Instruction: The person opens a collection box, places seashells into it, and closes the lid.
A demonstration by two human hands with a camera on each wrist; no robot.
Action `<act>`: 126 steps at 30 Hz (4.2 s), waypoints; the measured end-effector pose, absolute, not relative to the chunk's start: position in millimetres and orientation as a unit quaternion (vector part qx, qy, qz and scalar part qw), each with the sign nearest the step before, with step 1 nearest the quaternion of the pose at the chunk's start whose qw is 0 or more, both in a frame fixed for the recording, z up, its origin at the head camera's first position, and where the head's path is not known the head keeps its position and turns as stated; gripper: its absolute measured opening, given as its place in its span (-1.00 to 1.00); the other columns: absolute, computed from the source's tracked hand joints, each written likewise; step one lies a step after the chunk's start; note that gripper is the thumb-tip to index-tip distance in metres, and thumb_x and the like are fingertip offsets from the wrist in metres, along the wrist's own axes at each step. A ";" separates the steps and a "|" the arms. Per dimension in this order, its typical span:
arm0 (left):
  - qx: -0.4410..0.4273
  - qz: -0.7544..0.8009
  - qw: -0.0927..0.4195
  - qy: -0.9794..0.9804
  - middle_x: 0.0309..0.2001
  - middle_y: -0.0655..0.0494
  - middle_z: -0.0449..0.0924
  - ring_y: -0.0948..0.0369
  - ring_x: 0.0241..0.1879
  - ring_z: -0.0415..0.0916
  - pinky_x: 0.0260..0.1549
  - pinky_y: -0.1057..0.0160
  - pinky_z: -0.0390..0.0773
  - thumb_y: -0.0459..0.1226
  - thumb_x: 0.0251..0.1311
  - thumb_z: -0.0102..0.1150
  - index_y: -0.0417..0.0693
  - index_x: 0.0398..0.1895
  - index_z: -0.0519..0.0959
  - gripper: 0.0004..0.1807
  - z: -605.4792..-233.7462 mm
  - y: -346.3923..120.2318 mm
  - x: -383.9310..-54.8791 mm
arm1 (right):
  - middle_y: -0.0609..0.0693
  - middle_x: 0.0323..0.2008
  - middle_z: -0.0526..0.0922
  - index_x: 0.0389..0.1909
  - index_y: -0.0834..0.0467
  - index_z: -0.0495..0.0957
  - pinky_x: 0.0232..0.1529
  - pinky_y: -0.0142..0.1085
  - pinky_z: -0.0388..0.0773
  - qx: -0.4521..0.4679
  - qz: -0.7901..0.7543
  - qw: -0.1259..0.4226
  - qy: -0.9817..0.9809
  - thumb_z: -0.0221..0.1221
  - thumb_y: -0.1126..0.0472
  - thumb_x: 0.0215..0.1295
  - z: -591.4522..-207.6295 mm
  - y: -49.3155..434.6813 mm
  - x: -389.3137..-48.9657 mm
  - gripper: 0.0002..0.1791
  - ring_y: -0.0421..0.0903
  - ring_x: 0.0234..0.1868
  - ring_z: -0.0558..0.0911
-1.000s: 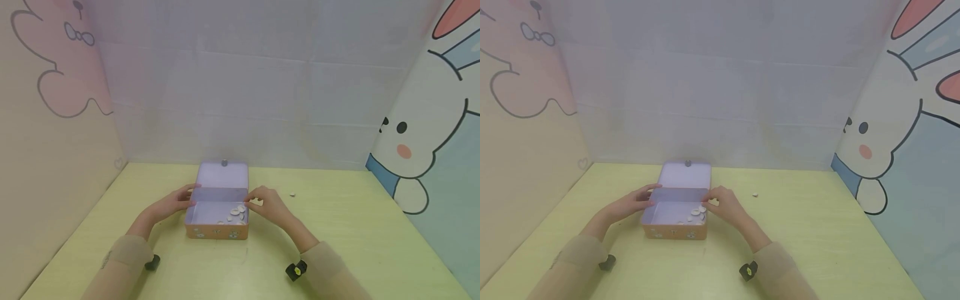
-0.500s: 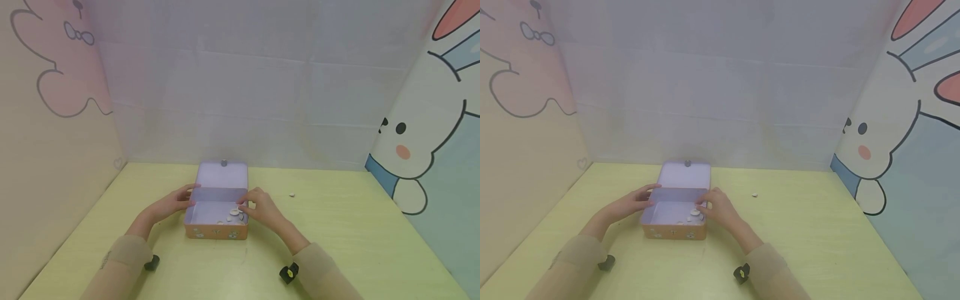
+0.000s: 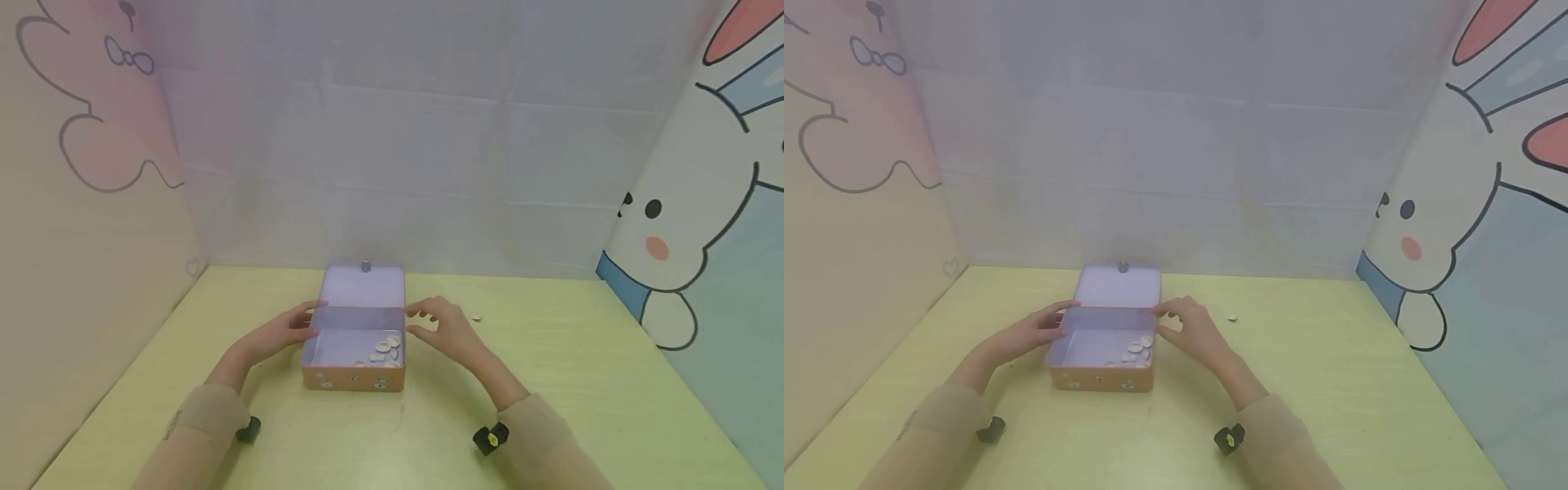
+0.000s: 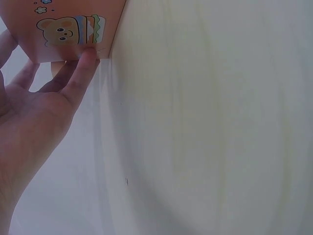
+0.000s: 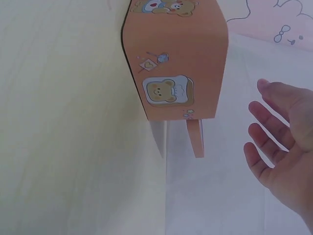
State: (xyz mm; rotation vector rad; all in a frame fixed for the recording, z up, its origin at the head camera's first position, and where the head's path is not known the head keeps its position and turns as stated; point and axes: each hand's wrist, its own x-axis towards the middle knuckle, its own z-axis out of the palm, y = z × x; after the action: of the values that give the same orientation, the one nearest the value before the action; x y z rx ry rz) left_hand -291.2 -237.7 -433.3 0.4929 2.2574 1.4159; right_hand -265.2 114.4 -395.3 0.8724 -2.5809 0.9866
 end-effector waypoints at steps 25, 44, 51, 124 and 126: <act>0.171 0.521 0.214 0.809 0.43 -0.08 0.06 -0.08 0.42 0.00 0.29 -0.09 0.25 -0.11 0.32 0.07 0.33 0.42 0.09 -0.36 -438.9 -240.9 -294.4 | 0.05 -0.13 0.67 -0.04 0.16 0.60 -0.21 -0.05 0.61 0.231 0.324 0.161 -0.903 0.31 0.24 0.15 -391.0 196.7 -292.6 -0.67 0.02 -0.15 0.59; 0.166 0.519 0.218 0.810 0.43 -0.09 0.04 -0.08 0.42 -0.01 0.30 -0.10 0.23 -0.15 0.33 0.06 0.33 0.42 0.08 -0.36 -437.3 -239.8 -293.5 | 0.14 -0.07 0.64 0.01 0.21 0.57 -0.18 -0.04 0.58 0.162 0.333 0.129 -0.920 0.25 0.24 0.22 -432.6 235.3 -312.7 -0.67 0.09 -0.11 0.56; 0.166 0.520 0.216 0.809 0.43 -0.10 0.04 -0.08 0.42 0.00 0.30 -0.10 0.24 -0.16 0.34 0.05 0.32 0.42 0.08 -0.36 -436.5 -239.9 -292.5 | 0.15 -0.10 0.64 0.00 0.22 0.57 -0.17 -0.02 0.58 0.158 0.325 0.100 -0.927 0.23 0.23 0.24 -438.4 241.6 -319.1 -0.68 0.12 -0.10 0.57; 0.167 0.520 0.220 0.809 0.43 -0.08 0.05 -0.07 0.42 0.00 0.29 -0.08 0.25 -0.15 0.34 0.05 0.31 0.42 0.07 -0.36 -434.8 -239.3 -291.0 | 0.02 -0.36 0.70 -0.29 0.20 0.68 -0.37 -0.34 0.49 0.223 0.242 -0.031 -0.944 0.21 0.27 0.24 -422.5 226.2 -317.1 -0.88 -0.12 -0.33 0.56; 0.165 0.520 0.221 0.808 0.43 -0.08 0.06 -0.06 0.42 0.00 0.29 -0.08 0.25 -0.15 0.33 0.05 0.32 0.42 0.08 -0.36 -434.2 -238.8 -290.9 | 0.00 -0.38 0.69 -0.29 0.20 0.68 -0.39 -0.34 0.48 0.231 0.244 -0.028 -0.941 0.20 0.26 0.24 -417.5 223.9 -314.4 -0.88 -0.13 -0.35 0.55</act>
State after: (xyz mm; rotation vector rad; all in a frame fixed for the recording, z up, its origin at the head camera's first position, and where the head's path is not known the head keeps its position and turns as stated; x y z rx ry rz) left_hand -290.9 -238.8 -434.2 0.4570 2.2344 1.4369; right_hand -314.4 223.9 -417.5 0.7395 -3.0118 0.7812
